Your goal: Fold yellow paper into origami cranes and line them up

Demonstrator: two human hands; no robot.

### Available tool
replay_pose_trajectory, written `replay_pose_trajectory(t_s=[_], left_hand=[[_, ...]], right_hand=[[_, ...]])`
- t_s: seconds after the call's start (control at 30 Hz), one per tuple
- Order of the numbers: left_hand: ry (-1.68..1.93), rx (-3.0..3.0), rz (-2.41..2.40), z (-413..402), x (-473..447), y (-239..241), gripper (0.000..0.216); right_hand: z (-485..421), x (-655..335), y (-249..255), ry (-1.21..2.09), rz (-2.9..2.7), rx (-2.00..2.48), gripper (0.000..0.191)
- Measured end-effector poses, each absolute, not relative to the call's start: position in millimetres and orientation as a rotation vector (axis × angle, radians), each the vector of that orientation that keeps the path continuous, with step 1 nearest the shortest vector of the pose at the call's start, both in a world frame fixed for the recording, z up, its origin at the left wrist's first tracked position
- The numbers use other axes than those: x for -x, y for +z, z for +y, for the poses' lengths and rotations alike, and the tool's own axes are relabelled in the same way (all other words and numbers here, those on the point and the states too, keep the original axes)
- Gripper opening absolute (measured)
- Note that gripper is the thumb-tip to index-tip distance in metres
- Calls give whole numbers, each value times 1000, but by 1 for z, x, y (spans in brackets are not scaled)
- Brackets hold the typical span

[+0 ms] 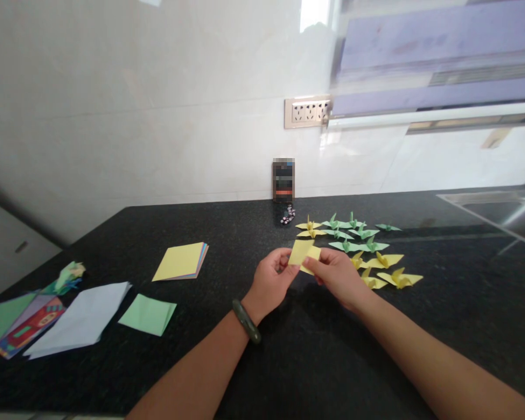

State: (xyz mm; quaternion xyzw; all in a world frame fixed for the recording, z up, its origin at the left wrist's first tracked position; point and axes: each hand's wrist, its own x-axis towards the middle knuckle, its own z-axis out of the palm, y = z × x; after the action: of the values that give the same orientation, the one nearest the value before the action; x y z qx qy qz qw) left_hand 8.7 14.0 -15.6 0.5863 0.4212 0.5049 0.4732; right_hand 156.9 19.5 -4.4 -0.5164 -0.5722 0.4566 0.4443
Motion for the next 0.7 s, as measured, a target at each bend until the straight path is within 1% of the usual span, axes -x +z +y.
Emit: replay_pose_trajectory(t_s=[0.13,0.23,0.33,0.4,0.5,0.53,0.6,0.7], left_hand=[[1227,-1081,1051,17,-7,-14,37],[1185,-965,962,18,-6,-15,30],[1187,-927,924,20,-5,-16,28],[1213,-891,953,21,-5,-16,27],[1253,-854,1021,24,-4,-15,24],[1258,-855,1034,25,-4,-16,24],[1252,-884,1044,26,-3,-16,23],[1211,-953,1050,24,-3,-15,23]], right_hand=[[17,-156,-2,1166,-1461,1256,32],[16,-155,-1,1184,-1511,1232,32],[17,-156,-3,1145,-1560,1206,27],[18,-160,-4,976,-1586,1148,26],[20,-167,-2,517,-1793,971,44],[20,-170,0,370,-1907,918,45],[19,-173,4,155,-2085,864,42],[18,-175,8,-21,-2224,831,34]])
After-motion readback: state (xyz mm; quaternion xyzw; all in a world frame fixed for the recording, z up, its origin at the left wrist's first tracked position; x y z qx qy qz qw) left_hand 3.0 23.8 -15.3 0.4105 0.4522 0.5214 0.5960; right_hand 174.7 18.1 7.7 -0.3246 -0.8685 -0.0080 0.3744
